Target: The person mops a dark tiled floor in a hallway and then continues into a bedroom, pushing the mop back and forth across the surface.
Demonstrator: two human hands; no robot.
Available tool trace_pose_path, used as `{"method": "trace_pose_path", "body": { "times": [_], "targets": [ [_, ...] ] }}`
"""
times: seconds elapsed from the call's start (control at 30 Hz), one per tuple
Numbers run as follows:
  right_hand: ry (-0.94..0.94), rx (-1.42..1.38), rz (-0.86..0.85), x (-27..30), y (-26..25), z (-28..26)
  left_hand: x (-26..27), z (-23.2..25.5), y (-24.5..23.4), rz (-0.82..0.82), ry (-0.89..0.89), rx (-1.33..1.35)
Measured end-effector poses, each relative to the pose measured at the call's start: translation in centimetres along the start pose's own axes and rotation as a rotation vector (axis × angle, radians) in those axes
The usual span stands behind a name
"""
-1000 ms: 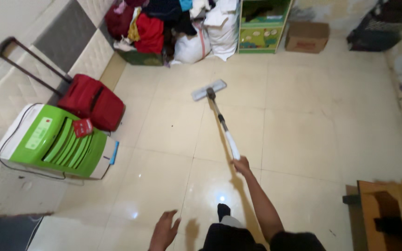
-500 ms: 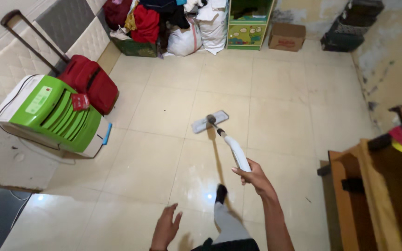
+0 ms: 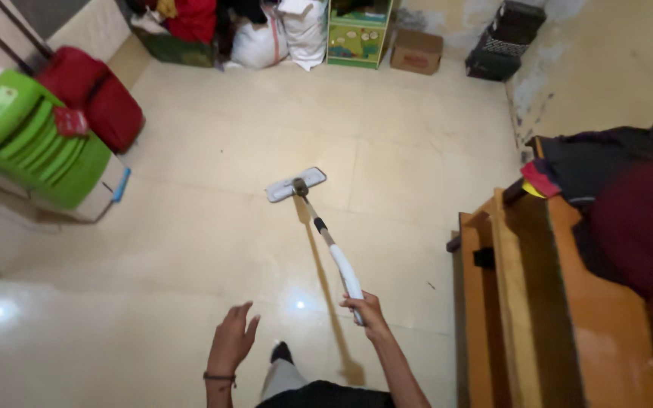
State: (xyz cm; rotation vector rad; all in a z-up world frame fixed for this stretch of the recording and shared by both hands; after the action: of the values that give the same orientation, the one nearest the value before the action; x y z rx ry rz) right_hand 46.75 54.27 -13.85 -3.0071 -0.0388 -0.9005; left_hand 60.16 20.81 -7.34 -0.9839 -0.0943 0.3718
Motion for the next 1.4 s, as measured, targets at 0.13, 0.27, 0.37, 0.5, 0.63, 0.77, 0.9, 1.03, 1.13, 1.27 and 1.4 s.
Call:
{"method": "trace_pose_path", "body": {
  "times": [0.13, 0.27, 0.37, 0.5, 0.63, 0.77, 0.9, 1.03, 1.13, 1.27, 1.4],
  "targets": [
    [0.035, 0.110, -0.020, 4.7, -5.1, -1.2, 5.4, 8.5, 2.6, 0.089, 0.053, 0.146],
    [-0.063, 0.193, -0.093, 10.6, -11.5, -2.2, 11.8, 14.1, 7.7, -0.145, 0.053, 0.215],
    [-0.085, 0.263, -0.073, 15.2, -15.4, -1.8, 15.8, 15.6, 9.8, -0.315, -0.013, 0.231],
    [-0.015, 0.294, 0.020, 17.6, -16.6, -0.4, 17.6, 15.7, 10.5, -0.342, -0.002, 0.110],
    [0.028, 0.282, 0.081, 17.5, -16.8, 2.3, 17.6, 14.5, 9.2, -0.147, -0.014, 0.157],
    [-0.152, 0.298, 0.129, 15.4, -14.2, 4.6, 15.3, 12.8, 6.7, -0.177, -0.121, 0.116],
    [-0.264, 0.367, 0.241, 10.1, -11.1, 3.6, 12.2, 11.3, 6.6, -0.186, 0.028, 0.101],
    [-0.320, 0.410, 0.329, 5.9, -8.6, -1.1, 8.2, 12.3, 4.0, -0.177, 0.123, 0.146],
    [-0.325, 0.393, 0.346, 5.0, -6.6, -3.4, 6.6, 12.6, 1.4, -0.175, 0.135, 0.208],
    [-0.208, 0.475, 0.309, 6.0, -2.4, -1.8, 4.0, 7.9, 0.1, -0.076, 0.216, 0.247],
    [-0.377, 0.452, 0.353, 7.5, 2.0, -0.1, 2.6, -1.1, -0.1, -0.097, 0.134, 0.139]
  ]
}}
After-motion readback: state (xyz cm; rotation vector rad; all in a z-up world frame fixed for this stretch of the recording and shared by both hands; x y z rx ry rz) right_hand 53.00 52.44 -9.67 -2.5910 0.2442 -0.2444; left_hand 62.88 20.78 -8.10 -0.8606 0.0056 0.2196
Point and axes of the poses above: each hand's wrist, its own x-axis away from the middle knuckle, its own y-axis out of the palm, z = x × y, the point moved 1 cm from there along -x, towards the middle knuckle, and after that the axes turned 8 degrees about z, right-handed, at the moved point
